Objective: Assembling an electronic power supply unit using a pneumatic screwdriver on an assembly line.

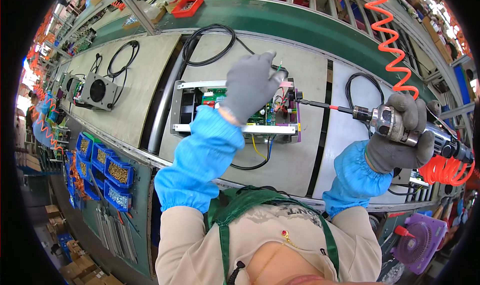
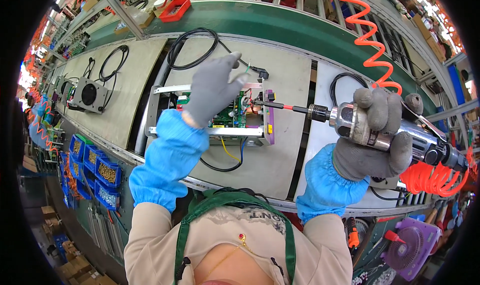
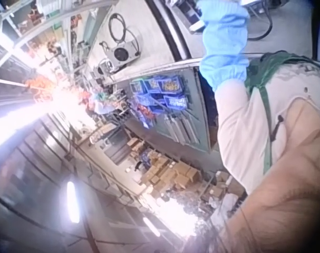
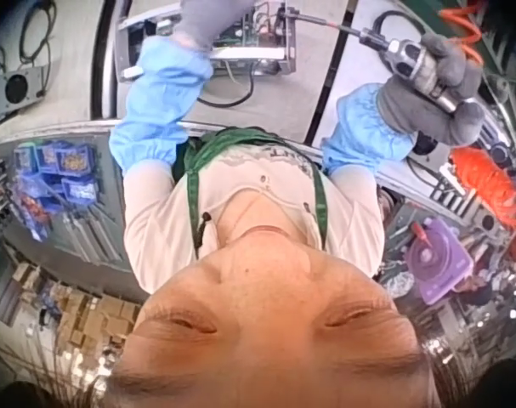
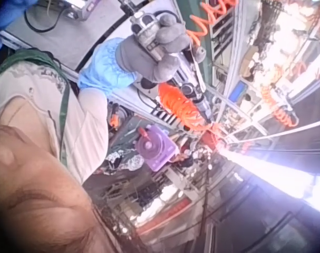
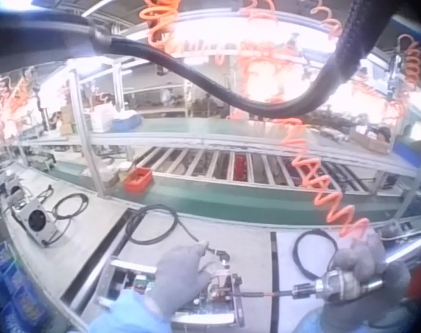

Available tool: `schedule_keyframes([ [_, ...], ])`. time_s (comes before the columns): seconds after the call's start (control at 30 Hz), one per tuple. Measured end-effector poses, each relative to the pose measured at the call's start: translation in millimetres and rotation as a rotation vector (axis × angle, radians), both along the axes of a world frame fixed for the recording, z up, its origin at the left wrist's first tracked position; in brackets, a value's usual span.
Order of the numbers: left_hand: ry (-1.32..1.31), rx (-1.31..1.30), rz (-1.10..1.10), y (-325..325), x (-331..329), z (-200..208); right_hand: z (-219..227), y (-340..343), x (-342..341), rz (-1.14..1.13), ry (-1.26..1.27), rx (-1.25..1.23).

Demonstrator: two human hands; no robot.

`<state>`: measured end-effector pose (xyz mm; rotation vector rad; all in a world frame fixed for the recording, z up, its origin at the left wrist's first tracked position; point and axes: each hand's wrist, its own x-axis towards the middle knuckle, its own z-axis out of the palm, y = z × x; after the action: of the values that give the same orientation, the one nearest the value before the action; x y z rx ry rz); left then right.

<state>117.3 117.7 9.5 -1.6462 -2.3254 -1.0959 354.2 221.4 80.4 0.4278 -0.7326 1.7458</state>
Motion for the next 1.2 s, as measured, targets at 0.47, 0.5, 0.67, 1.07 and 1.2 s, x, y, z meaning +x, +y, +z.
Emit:
schedule_keyframes([
  [0.47,-0.058,-0.118,-0.181,-1.7,1.3,-16.2,-3.4,11.0,-37.3,-0.289,-0.292,0.248],
  [0.5,-0.069,-0.099,-0.180,-1.6,2.1,-16.3,-4.9,12.5,-40.3,-0.323,-0.316,0.277],
  [0.67,-0.118,-0.032,-0.209,-2.0,4.0,-15.9,-10.5,14.0,-49.8,-0.292,-0.338,0.273],
  [1.07,-0.047,-0.107,-0.186,8.7,4.2,-19.4,-14.2,7.5,-70.9,-0.312,-0.476,0.340],
  [1.2,0.037,-0.088,-0.139,11.5,1.8,-23.4,-3.4,-7.4,-82.3,-0.392,-0.662,0.326],
])
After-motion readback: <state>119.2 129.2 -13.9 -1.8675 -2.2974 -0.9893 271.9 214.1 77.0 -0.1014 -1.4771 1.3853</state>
